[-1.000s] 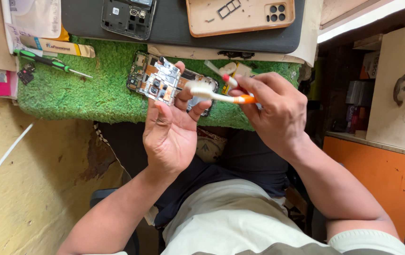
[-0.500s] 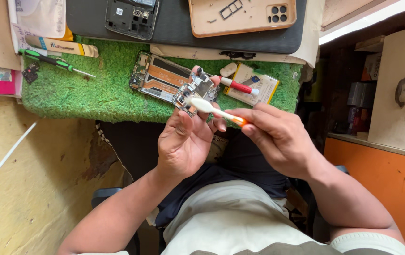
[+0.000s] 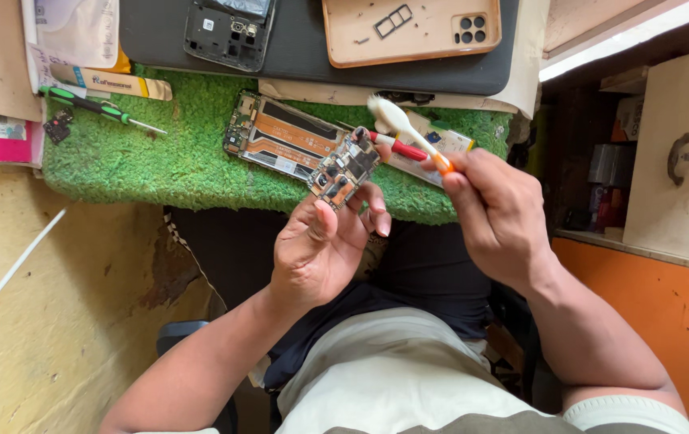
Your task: The person works on a disassembled smartphone at a repair bench. They hold the phone frame, clean its internal surfaces with a toothbrush, pry and adjust small internal components with a screwdriver, and press a small camera module part into place on the phone body.
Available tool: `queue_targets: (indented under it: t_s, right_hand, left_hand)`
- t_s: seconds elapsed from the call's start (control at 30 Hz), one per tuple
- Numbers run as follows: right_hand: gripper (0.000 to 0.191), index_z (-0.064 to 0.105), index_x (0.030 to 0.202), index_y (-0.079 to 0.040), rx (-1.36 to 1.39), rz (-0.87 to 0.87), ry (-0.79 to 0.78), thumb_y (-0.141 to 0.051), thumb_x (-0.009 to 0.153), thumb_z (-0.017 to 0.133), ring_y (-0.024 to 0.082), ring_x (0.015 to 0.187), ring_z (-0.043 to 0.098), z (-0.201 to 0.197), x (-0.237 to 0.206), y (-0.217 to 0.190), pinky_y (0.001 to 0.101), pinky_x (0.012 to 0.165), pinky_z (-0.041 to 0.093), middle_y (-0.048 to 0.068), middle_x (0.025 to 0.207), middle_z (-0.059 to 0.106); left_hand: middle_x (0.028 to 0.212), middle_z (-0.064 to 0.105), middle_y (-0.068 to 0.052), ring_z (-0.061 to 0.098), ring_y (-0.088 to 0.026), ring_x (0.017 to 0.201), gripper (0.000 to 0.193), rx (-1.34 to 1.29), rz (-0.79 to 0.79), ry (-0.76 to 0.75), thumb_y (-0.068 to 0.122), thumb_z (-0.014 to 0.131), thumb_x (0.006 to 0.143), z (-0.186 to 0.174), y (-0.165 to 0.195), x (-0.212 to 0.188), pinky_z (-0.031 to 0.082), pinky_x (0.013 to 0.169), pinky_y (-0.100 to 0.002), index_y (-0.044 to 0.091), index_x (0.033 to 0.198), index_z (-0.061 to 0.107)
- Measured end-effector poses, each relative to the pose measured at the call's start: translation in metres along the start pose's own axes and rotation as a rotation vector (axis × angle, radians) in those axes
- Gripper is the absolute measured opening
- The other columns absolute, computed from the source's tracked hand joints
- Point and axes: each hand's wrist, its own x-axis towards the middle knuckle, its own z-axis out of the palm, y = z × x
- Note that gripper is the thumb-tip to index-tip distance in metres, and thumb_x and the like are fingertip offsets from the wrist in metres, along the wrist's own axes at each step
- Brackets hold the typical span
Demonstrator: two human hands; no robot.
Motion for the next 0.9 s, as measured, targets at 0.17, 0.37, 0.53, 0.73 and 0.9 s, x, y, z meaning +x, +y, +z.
queue_targets:
  t_s: [0.17, 0.37, 0.53, 0.73, 0.9]
  right_hand:
    - [0.019, 0.068, 0.117, -0.003, 0.024, -0.125, -0.117, -0.011, 0.101, 0.063, 0.023, 0.062, 0.056, 0.001, -0.007, -0.006, 0.035, 0.057, 0.045, 0.011, 0.078, 0.057]
    - [0.016, 0.068, 0.117, -0.001, -0.027, -0.112, -0.011, -0.01, 0.105, 0.062, 0.024, 0.063, 0.054, -0.003, -0.004, -0.007, 0.0367, 0.058, 0.044, 0.011, 0.077, 0.053]
    - [0.018, 0.07, 0.116, 0.0, -0.039, -0.124, -0.053, -0.011, 0.103, 0.063, 0.023, 0.063, 0.056, -0.002, -0.008, -0.005, 0.0348, 0.057, 0.045, 0.011, 0.077, 0.056]
    - [0.016, 0.071, 0.123, -0.001, 0.048, -0.065, 0.057, -0.009, 0.11, 0.065, 0.015, 0.067, 0.059, -0.034, -0.001, 0.026, 0.0275, 0.062, 0.048, 0.008, 0.082, 0.064]
    - [0.023, 0.075, 0.114, -0.01, 0.143, -0.196, -0.34, -0.009, 0.091, 0.07, 0.008, 0.065, 0.067, -0.055, 0.008, 0.038, 0.0242, 0.057, 0.052, 0.003, 0.079, 0.071]
  left_hand:
    - [0.16, 0.043, -0.013, 0.051, -0.018, 0.109, 0.053, 0.006, 0.0, 0.011, 0.037, 0.061, 0.112, 0.0, -0.002, 0.001, 0.043, 0.098, -0.036, 0.002, 0.15, 0.05]
    - [0.147, 0.046, -0.014, 0.05, -0.018, 0.105, 0.054, -0.008, -0.013, 0.005, 0.037, 0.061, 0.113, -0.003, -0.003, -0.001, 0.042, 0.095, -0.035, 0.0, 0.151, 0.052]
    - [0.154, 0.049, -0.009, 0.053, -0.018, 0.107, 0.054, 0.274, 0.012, 0.043, 0.038, 0.064, 0.107, 0.004, 0.004, 0.005, 0.047, 0.099, -0.034, 0.004, 0.147, 0.051]
    - [0.125, 0.058, -0.009, 0.058, -0.015, 0.097, 0.069, 1.458, 0.336, 0.087, 0.017, 0.084, 0.085, 0.012, 0.042, 0.017, 0.055, 0.089, -0.026, 0.001, 0.146, 0.057]
    - [0.122, 0.057, -0.011, 0.059, -0.019, 0.097, 0.068, 1.573, 0.311, 0.09, 0.014, 0.09, 0.078, 0.022, 0.049, 0.02, 0.055, 0.088, -0.03, 0.002, 0.138, 0.059]
